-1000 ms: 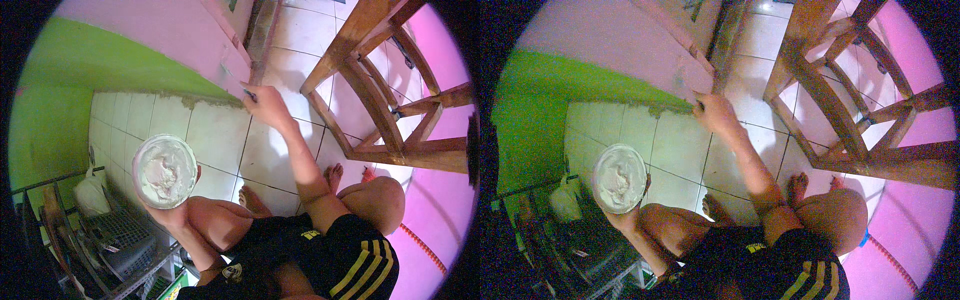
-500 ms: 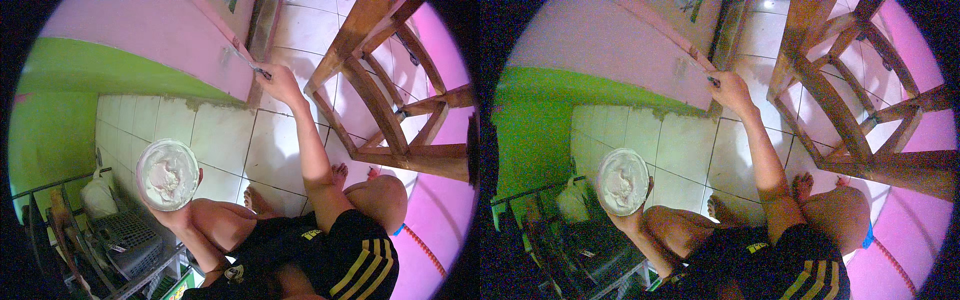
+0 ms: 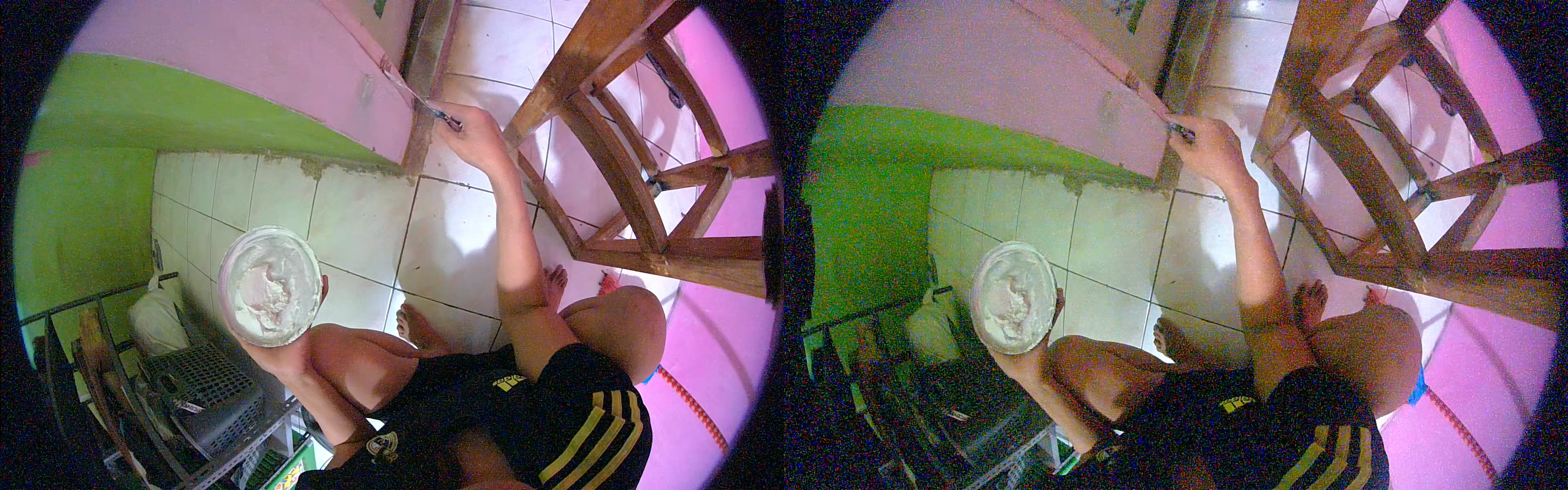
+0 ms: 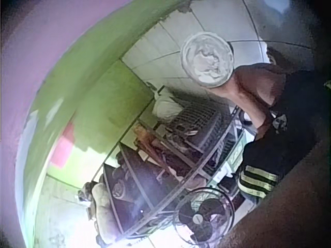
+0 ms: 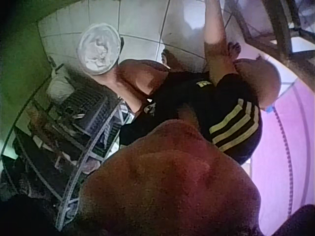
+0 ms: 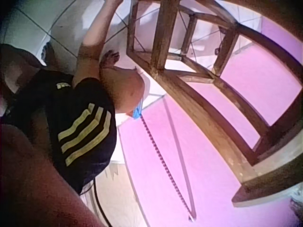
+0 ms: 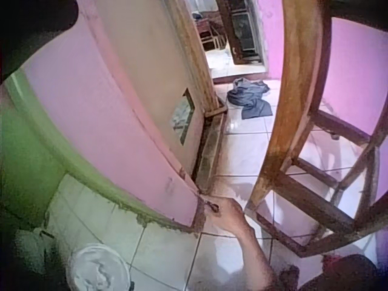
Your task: The person applies white plaster to various parts of a wall and doorway trim using a putty knife and a bowl of plaster.
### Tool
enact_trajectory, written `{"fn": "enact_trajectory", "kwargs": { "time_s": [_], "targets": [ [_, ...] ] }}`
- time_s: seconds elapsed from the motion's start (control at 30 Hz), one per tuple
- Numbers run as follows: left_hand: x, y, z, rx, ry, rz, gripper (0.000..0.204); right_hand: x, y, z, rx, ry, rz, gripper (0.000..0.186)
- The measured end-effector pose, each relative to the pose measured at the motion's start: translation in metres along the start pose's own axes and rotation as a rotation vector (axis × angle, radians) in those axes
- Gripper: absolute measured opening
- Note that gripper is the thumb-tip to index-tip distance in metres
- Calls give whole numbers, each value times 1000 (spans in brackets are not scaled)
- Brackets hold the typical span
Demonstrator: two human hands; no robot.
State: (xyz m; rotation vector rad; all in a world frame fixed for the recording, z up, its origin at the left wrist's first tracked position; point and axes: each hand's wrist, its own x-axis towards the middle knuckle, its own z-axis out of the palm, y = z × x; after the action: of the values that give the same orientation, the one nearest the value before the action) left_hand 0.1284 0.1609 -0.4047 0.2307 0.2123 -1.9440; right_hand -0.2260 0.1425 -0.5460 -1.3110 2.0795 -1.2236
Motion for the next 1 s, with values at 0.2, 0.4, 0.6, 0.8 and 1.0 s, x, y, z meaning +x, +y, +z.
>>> {"fn": "enact_trajectory", "kwargs": {
  "time_s": [0.2,0.4,0.6,0.8,1.0],
  "targets": [
    [0,-6,0,-87,-57,-60,58,-4,-8,11,-45,11,39,36],
    [0,0,-1,-108,-50,-68,58,-1,-15,21,-40,2,56,33],
    [3,-4,4,63,36,2,57,-1,-18,29,-17,42,24,32],
    [2,-4,4,65,15,-21,56,-5,-24,29,-35,54,12,35],
    [1,-2,1,9,-45,-70,56,-7,-29,24,-61,33,30,35]
  ]
}}
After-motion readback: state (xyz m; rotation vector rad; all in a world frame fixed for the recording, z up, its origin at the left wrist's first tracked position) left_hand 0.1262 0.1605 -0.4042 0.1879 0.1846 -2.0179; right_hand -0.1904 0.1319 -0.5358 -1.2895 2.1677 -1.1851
